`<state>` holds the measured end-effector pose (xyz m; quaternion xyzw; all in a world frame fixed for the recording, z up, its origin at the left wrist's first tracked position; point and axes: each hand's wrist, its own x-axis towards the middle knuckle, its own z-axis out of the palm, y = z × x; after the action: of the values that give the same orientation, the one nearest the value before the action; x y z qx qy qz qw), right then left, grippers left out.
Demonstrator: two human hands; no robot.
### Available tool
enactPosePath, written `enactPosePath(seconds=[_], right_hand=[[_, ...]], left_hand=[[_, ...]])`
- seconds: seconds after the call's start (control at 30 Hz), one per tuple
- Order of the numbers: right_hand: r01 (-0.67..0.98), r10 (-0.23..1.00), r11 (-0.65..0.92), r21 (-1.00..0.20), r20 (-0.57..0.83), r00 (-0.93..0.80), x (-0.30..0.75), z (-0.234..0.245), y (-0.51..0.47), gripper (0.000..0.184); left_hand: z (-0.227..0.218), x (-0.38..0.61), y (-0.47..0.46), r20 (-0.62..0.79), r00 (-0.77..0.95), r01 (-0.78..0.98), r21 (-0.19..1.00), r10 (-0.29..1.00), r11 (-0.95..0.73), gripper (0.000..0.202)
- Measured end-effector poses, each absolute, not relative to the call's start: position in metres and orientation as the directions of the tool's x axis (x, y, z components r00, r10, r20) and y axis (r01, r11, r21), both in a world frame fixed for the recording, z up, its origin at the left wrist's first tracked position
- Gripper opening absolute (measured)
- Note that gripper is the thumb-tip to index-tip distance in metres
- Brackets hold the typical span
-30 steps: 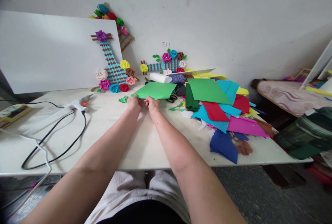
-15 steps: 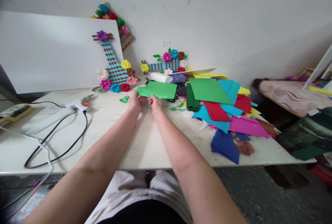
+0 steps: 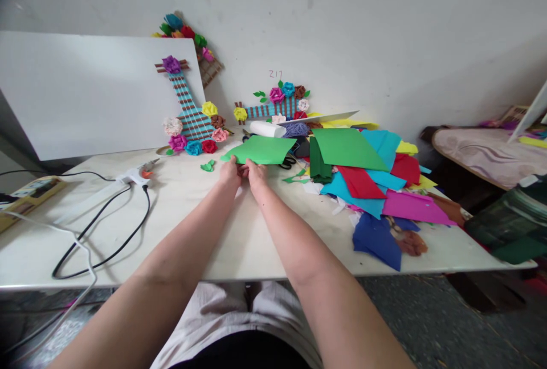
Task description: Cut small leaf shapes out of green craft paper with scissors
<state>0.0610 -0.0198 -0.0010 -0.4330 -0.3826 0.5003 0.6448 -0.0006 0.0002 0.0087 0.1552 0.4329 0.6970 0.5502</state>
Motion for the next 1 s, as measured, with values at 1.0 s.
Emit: enactPosePath(seconds=[1.0], right_hand=[[-0.398,0.96,0.108,-0.911,-0.009,0.281,0.068,0.005,-0.019,0.04]], left_hand=[[0.023,0.005,-0.014,-0.256,-0.373,-0.641,0.766,0.892,-0.048,0.012]])
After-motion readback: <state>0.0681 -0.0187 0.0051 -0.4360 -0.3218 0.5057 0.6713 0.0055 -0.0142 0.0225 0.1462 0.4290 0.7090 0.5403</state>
